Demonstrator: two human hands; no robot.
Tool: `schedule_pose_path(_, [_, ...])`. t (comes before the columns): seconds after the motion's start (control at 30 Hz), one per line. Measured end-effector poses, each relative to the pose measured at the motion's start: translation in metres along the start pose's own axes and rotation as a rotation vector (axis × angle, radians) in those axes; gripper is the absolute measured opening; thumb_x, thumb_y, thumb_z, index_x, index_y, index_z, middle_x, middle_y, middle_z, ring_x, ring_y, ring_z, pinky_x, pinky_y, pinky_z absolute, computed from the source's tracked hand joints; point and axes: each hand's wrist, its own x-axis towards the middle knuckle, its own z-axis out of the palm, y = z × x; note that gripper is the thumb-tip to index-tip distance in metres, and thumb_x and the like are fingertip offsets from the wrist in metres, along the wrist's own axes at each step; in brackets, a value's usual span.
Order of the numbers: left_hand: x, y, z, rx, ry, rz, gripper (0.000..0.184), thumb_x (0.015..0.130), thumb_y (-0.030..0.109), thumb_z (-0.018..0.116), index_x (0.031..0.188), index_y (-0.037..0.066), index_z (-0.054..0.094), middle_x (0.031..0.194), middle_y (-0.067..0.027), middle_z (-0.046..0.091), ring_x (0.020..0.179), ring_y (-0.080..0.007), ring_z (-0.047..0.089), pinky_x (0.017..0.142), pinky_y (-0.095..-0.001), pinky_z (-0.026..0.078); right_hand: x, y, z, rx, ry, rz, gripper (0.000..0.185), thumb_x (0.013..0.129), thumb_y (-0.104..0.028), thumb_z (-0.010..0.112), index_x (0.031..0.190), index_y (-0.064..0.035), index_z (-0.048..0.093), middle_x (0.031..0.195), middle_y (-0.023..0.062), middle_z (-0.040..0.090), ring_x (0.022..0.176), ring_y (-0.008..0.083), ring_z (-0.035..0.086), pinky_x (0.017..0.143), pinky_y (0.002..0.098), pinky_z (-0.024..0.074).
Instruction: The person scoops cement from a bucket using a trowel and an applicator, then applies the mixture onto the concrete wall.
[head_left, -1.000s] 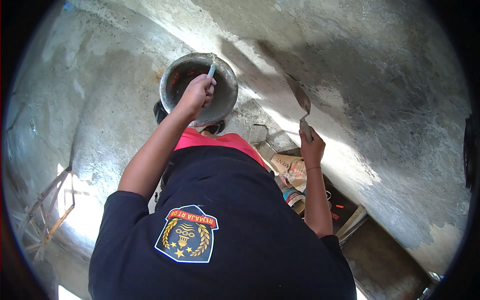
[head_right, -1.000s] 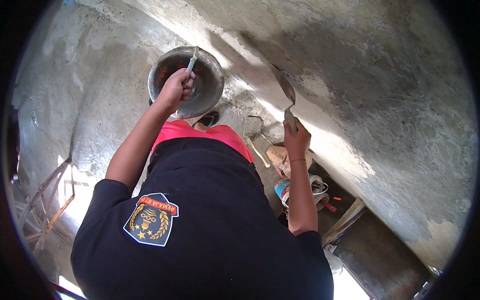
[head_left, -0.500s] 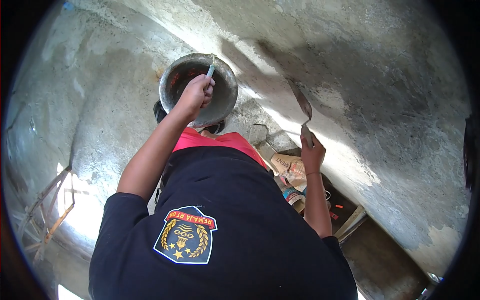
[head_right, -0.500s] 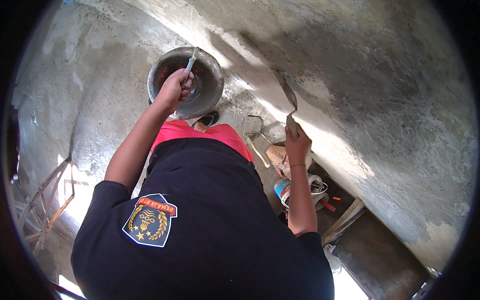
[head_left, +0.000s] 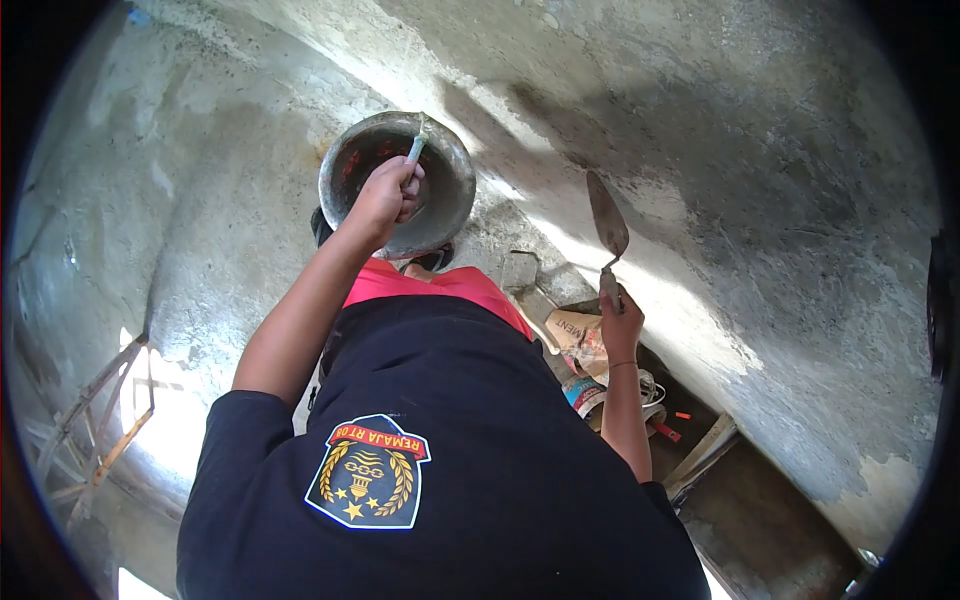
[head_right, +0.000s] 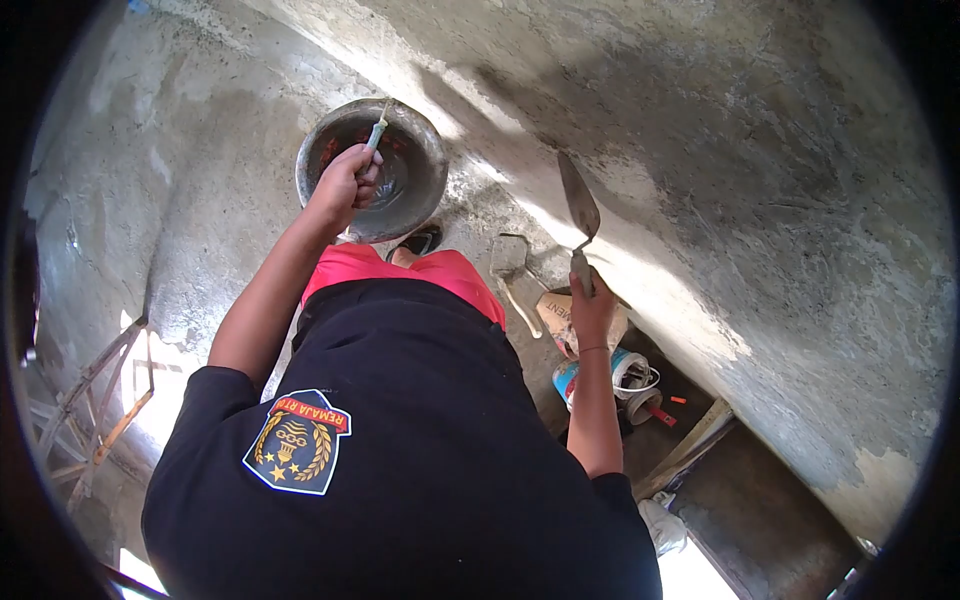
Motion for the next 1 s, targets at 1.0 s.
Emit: schedule_pose_path(1.0, [-0.002, -0.003, 0.003, 0.037, 0.029, -0.008, 0.017, 0.096, 0.027, 0.040, 0.088, 0.014, 0.048, 0.058, 0.0070, 0.030, 0.044, -0.0052, 0.021, 0.042, -0.0244, 0.016, 0.040, -0.013, -0.005, -0.293, 0.043, -0.190, 0.033, 0.082, -0.037, 0.066, 0.104, -0.0124, 0.068, 0.084, 0.0151, 0.068, 0.080, 0.0344, 0.066, 0.070, 0.0403, 0.0513])
